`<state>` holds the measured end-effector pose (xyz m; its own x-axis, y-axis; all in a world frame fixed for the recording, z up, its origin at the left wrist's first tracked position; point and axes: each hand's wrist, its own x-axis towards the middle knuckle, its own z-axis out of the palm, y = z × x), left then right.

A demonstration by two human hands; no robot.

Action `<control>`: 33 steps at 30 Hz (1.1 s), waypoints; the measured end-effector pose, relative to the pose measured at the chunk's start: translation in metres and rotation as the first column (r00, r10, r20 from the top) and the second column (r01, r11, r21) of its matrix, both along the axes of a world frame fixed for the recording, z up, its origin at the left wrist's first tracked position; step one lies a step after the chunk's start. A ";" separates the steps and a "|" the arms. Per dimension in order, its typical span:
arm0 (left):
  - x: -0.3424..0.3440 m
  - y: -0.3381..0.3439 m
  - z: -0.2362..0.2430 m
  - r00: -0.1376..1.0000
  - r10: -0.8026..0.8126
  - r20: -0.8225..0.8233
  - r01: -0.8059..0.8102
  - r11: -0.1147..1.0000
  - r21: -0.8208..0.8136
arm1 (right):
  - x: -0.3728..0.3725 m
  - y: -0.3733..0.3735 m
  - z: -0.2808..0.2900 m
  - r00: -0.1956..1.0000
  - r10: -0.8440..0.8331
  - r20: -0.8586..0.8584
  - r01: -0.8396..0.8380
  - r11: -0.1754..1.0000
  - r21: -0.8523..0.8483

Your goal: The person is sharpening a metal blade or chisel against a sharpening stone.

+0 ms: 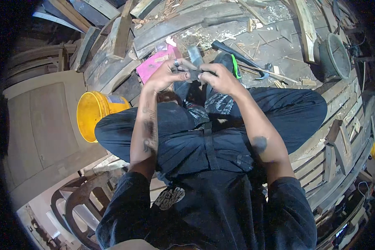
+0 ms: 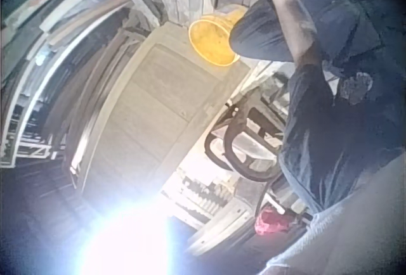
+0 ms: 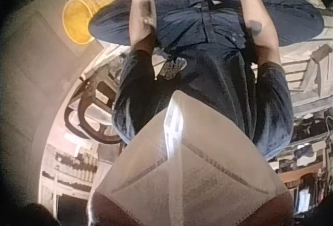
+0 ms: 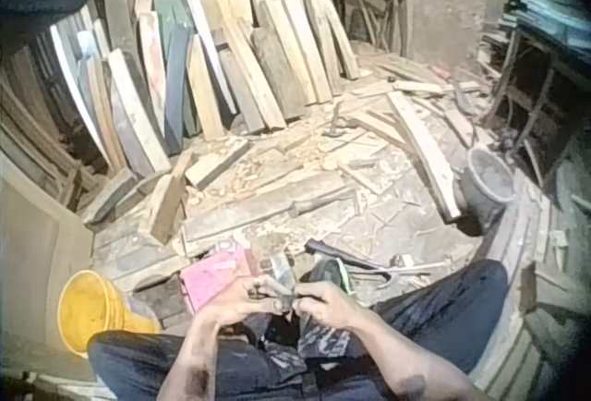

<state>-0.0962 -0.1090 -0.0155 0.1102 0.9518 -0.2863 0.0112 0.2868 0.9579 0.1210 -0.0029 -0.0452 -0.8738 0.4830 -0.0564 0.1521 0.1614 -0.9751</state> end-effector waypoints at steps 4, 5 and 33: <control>-0.002 0.000 -0.002 0.999 -0.036 0.005 0.036 0.999 0.022 | -0.001 0.000 0.001 0.999 0.015 -0.038 -0.017 0.999 -0.047; -0.003 0.000 -0.003 0.999 -0.038 0.025 0.037 0.999 0.035 | -0.002 0.000 0.002 0.999 0.012 -0.046 -0.015 0.998 -0.056; 0.001 0.008 -0.075 0.836 0.242 -0.492 -0.272 0.962 0.010 | -0.006 -0.005 -0.020 0.926 -0.231 0.299 0.125 0.934 0.334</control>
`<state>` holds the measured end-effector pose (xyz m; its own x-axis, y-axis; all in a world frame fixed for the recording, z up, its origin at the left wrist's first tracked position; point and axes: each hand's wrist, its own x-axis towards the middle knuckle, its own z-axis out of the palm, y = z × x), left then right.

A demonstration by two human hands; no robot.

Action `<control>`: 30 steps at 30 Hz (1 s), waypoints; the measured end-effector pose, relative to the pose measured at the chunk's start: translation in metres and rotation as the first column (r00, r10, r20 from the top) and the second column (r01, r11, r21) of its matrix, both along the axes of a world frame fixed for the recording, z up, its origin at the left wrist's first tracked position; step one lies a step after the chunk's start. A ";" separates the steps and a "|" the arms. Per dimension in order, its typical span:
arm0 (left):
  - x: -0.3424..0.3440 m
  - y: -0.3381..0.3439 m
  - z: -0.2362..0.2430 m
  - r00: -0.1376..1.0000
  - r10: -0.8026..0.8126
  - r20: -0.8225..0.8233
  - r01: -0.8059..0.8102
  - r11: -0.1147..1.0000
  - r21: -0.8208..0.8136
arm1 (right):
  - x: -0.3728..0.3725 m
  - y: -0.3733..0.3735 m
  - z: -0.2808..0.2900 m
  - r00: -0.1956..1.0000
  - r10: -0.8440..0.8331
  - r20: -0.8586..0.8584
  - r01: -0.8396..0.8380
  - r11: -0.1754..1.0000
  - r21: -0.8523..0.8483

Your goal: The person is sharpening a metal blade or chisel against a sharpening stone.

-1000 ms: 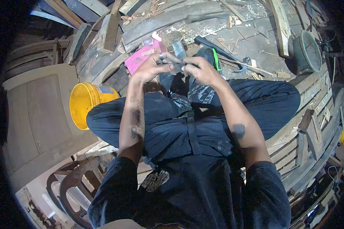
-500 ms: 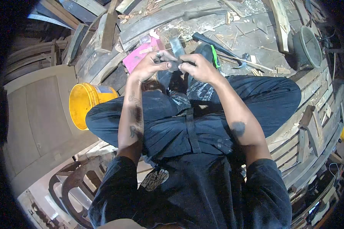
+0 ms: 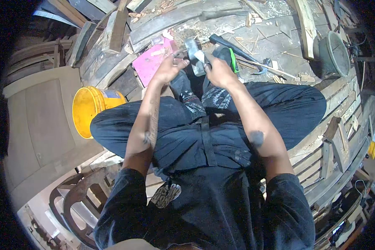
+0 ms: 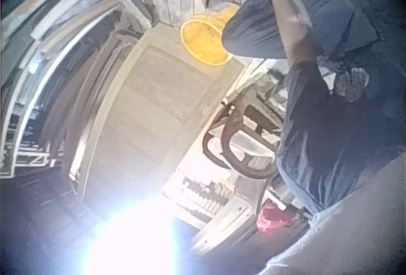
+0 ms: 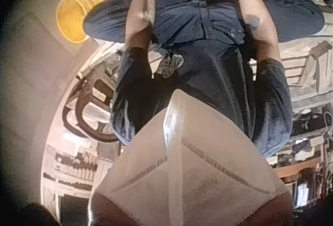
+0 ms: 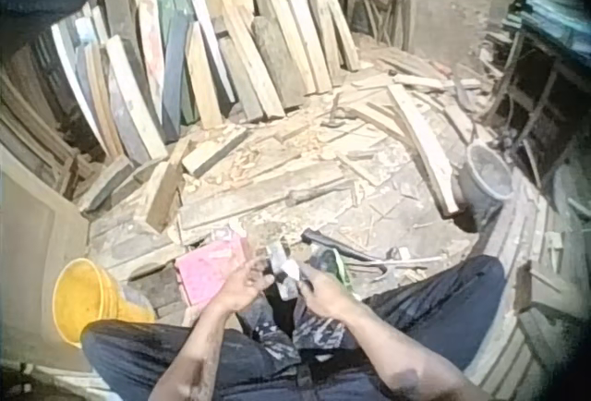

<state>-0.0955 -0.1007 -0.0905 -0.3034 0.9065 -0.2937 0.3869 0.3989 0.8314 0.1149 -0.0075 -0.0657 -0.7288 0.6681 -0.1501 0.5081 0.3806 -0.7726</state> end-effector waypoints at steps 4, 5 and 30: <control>0.010 0.001 -0.024 0.950 -0.181 -0.255 0.183 0.983 -0.016 | -0.003 -0.005 -0.003 0.997 -0.025 0.074 0.021 0.998 0.053; 0.011 0.002 -0.029 0.950 -0.172 -0.260 0.175 0.984 -0.011 | -0.005 -0.006 -0.004 0.995 -0.028 0.099 0.021 0.998 0.066; 0.009 0.006 -0.024 0.876 -0.324 -0.356 0.218 0.926 -0.307 | -0.024 -0.027 -0.012 0.960 0.026 0.278 -0.078 0.981 0.180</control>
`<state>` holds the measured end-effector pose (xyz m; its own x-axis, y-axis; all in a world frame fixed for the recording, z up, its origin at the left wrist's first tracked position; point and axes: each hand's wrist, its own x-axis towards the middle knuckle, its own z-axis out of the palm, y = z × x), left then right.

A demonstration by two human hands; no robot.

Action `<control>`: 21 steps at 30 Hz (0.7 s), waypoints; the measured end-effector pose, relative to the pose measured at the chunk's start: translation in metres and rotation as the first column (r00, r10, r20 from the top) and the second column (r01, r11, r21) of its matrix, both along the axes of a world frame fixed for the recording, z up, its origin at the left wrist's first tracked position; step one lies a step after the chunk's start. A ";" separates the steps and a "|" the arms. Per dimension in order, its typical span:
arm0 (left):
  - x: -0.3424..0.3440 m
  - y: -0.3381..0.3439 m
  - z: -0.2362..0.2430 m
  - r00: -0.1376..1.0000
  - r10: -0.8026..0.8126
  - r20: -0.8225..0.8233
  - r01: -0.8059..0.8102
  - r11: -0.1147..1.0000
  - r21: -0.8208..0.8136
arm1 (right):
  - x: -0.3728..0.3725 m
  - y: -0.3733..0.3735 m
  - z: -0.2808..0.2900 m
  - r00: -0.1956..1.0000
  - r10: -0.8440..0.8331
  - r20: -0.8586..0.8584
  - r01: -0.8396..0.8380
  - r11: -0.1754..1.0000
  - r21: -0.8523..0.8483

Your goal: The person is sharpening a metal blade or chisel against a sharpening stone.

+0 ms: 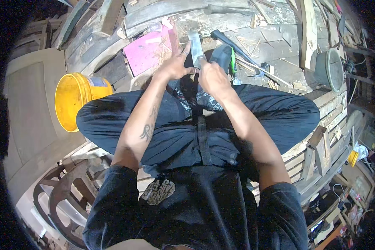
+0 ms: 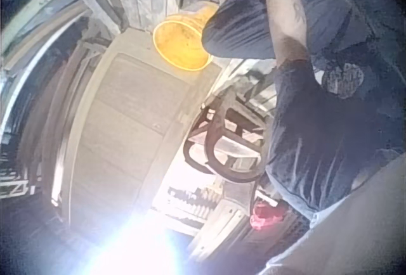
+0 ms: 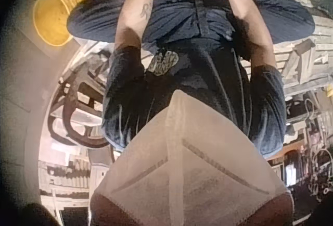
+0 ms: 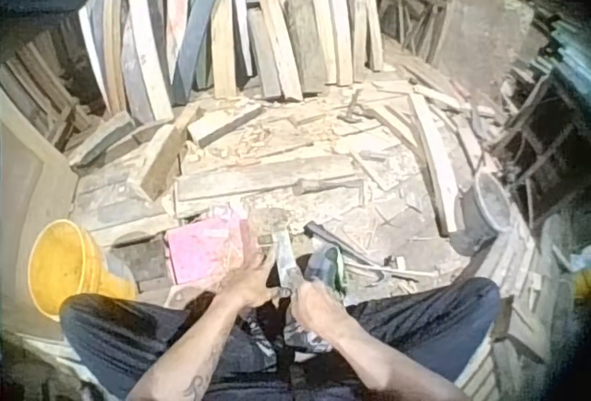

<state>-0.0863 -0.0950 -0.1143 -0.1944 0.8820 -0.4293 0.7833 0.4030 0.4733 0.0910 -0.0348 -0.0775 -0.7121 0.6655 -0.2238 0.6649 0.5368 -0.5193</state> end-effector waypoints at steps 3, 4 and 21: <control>-0.001 0.001 -0.005 0.999 0.012 0.050 -0.012 1.000 -0.009 | -0.018 0.012 -0.001 0.998 0.024 0.057 -0.025 0.999 0.029; -0.003 0.002 -0.007 0.999 -0.011 0.044 0.010 1.000 0.024 | -0.027 0.018 0.000 0.993 0.033 0.114 -0.038 0.998 0.043; -0.004 0.000 -0.009 0.966 0.039 0.254 -0.059 0.996 0.073 | -0.053 0.018 0.002 0.989 0.088 0.118 -0.103 0.986 0.133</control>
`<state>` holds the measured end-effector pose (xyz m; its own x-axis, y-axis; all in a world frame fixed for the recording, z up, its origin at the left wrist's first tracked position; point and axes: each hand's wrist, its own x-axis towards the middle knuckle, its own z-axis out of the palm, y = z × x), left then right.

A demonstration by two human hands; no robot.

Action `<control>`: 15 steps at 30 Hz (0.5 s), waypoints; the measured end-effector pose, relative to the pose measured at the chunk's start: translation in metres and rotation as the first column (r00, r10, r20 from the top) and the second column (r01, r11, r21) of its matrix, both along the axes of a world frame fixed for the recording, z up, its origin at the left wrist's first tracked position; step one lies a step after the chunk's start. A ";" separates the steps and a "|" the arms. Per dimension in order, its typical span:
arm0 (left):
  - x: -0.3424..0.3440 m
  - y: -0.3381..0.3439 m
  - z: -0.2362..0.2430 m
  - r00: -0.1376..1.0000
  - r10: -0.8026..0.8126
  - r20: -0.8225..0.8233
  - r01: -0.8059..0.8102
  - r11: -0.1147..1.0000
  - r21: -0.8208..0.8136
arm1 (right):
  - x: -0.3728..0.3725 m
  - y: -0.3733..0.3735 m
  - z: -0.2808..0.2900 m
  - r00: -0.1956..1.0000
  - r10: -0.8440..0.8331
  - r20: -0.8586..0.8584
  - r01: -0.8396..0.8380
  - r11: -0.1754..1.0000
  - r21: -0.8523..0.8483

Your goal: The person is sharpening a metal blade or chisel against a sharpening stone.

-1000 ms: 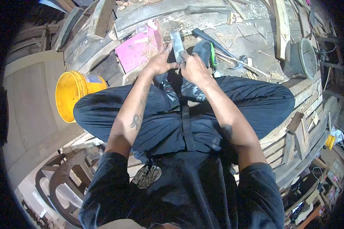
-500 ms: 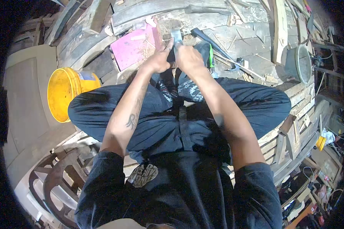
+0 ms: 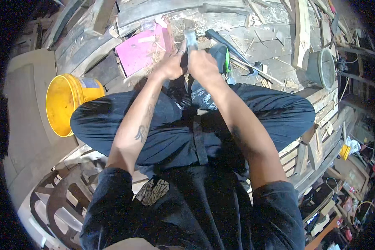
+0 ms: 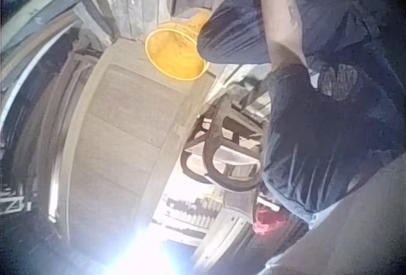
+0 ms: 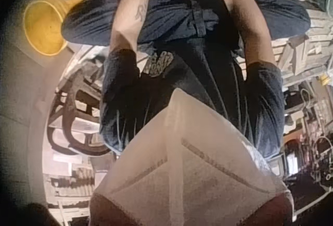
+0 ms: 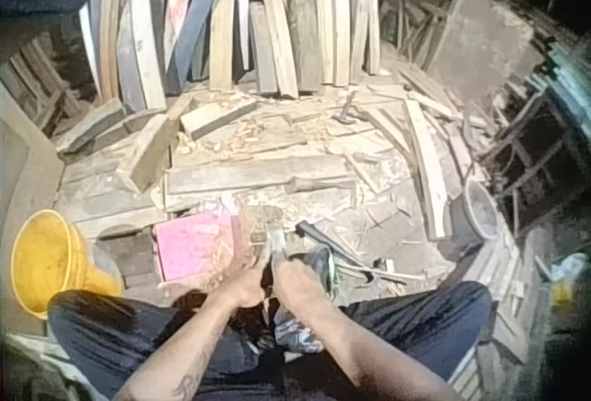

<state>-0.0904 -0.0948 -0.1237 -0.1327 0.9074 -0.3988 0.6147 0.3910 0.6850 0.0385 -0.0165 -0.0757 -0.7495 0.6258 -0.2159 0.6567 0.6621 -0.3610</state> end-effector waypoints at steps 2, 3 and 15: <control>0.000 0.000 0.001 1.000 0.003 0.023 -0.004 0.999 0.054 | -0.014 0.008 0.000 0.999 -0.018 0.027 0.017 1.000 0.023; -0.001 0.000 0.002 0.998 -0.035 -0.054 0.037 0.999 0.034 | -0.015 0.008 0.001 0.999 -0.045 0.025 0.045 0.999 -0.002; -0.003 0.002 -0.016 0.999 -0.037 0.009 0.037 0.999 0.029 | -0.002 -0.004 0.009 0.985 -0.034 0.168 0.048 0.996 -0.077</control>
<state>-0.0938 -0.0924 -0.1395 -0.0955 0.9229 -0.3731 0.6220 0.3479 0.7014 0.0362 -0.0201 -0.0671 -0.6727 0.6307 -0.3868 0.7383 0.6063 -0.2954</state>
